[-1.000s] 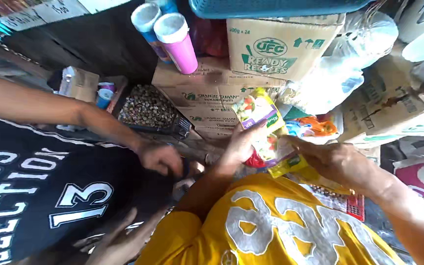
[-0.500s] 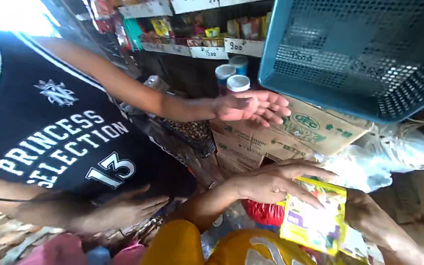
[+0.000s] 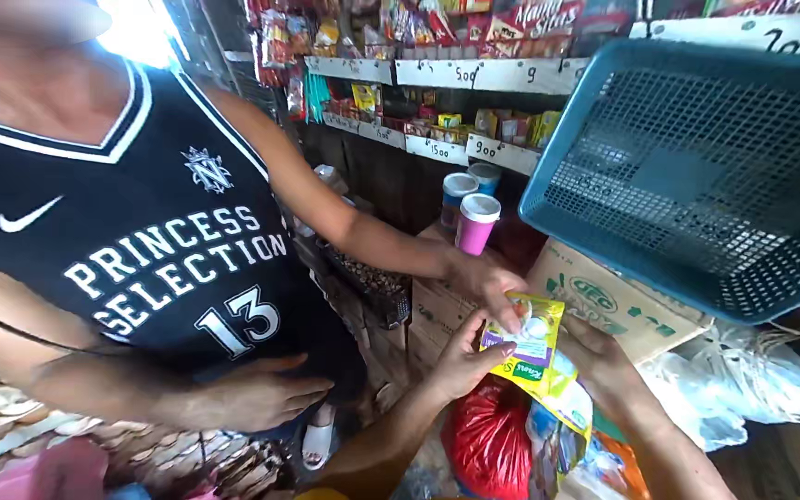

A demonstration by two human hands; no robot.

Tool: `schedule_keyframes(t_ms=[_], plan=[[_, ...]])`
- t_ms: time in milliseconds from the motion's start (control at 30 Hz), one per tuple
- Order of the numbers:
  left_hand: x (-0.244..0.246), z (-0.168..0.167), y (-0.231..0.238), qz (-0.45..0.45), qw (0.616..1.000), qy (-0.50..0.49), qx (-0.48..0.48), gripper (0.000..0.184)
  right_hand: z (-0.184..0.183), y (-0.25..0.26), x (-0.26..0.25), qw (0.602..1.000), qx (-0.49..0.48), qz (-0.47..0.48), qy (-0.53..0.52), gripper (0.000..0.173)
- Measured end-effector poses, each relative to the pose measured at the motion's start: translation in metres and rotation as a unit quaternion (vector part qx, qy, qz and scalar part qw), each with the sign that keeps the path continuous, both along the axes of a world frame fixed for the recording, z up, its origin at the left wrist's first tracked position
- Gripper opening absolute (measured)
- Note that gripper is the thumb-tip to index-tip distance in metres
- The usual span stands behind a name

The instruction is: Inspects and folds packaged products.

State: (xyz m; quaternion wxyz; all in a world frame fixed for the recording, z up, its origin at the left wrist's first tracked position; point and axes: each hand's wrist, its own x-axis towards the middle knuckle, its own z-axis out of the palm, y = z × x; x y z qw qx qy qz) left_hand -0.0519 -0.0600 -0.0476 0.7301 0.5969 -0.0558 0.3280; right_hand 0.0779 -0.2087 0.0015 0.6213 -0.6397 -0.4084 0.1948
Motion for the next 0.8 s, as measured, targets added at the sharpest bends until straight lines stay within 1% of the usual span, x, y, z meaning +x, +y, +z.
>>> schedule_keyframes(t_ms=[33, 100, 133, 233, 267, 300, 333, 367, 400, 433, 467, 500, 533, 567, 600, 633, 667, 700, 733, 800], plan=[[0.001, 0.001, 0.003, 0.015, 1.000, -0.001, -0.006, 0.055, 0.000, -0.005, 0.002, 1.000, 0.000, -0.009, -0.029, 0.039], [0.008, 0.004, 0.013, 0.064, 0.998, -0.013, -0.009, 0.063, 0.000, -0.020, 0.006, 0.996, -0.027, -0.048, -0.069, 0.044], [0.013, 0.006, 0.020, 0.093, 0.995, -0.020, -0.017, 0.064, 0.000, -0.027, 0.006, 0.995, -0.033, -0.069, -0.071, 0.044], [0.031, 0.012, 0.040, 0.196, 0.977, -0.053, -0.064, 0.064, 0.006, -0.044, 0.003, 0.996, -0.025, -0.076, -0.050, 0.043], [0.036, 0.012, 0.046, 0.221, 0.970, -0.060, -0.078, 0.068, 0.010, -0.048, -0.001, 0.996, -0.018, -0.077, -0.050, 0.043], [0.039, 0.011, 0.049, 0.223, 0.968, -0.062, -0.093, 0.076, 0.014, -0.052, -0.006, 0.995, -0.009, -0.085, -0.048, 0.044], [0.044, 0.009, 0.047, 0.196, 0.973, -0.055, -0.103, 0.094, 0.019, -0.057, -0.010, 0.994, 0.004, -0.101, -0.042, 0.043], [0.049, 0.005, 0.042, 0.152, 0.981, -0.055, -0.109, 0.106, 0.022, -0.061, -0.014, 0.992, 0.021, -0.123, -0.031, 0.042], [0.054, -0.005, 0.034, 0.091, 0.991, -0.063, -0.081, 0.116, 0.024, -0.065, -0.017, 0.988, 0.041, -0.145, -0.012, 0.040], [0.057, -0.019, 0.023, 0.014, 0.997, -0.073, -0.029, 0.119, 0.024, -0.068, -0.020, 0.984, 0.064, -0.165, 0.012, 0.038], [0.056, -0.033, 0.009, -0.078, 0.994, -0.077, 0.022, 0.111, 0.022, -0.070, -0.023, 0.978, 0.089, -0.186, 0.037, 0.033], [0.052, -0.045, -0.002, -0.179, 0.979, -0.057, 0.081, 0.100, 0.019, -0.071, -0.026, 0.970, 0.116, -0.206, 0.061, 0.028], [0.044, -0.053, -0.013, -0.248, 0.962, -0.003, 0.115, 0.090, 0.014, -0.072, -0.030, 0.960, 0.141, -0.225, 0.086, 0.023], [0.037, -0.059, -0.024, -0.270, 0.950, 0.076, 0.137, 0.078, 0.010, -0.075, -0.033, 0.949, 0.164, -0.246, 0.108, 0.019], [0.034, -0.061, -0.036, -0.264, 0.939, 0.150, 0.164, 0.062, 0.004, -0.078, -0.036, 0.938, 0.188, -0.264, 0.127, 0.017], [0.034, -0.064, -0.047, -0.258, 0.926, 0.208, 0.180, 0.046, -0.001, -0.081, -0.039, 0.925, 0.211, -0.282, 0.140, 0.016], [0.035, -0.070, -0.054, -0.255, 0.919, 0.235, 0.190, 0.035, -0.006, -0.084, -0.042, 0.912, 0.232, -0.304, 0.150, 0.015], [0.035, -0.078, -0.059, -0.258, 0.916, 0.235, 0.199, 0.028, -0.010, -0.087, -0.045, 0.897, 0.253, -0.327, 0.157, 0.015], [0.033, -0.084, -0.064, -0.260, 0.914, 0.234, 0.204, 0.026, -0.014, -0.092, -0.048, 0.886, 0.268, -0.345, 0.154, 0.014], [0.025, -0.098, -0.076, -0.264, 0.912, 0.243, 0.198, 0.029, -0.018, -0.105, -0.054, 0.882, 0.275, -0.365, 0.113, 0.014]])
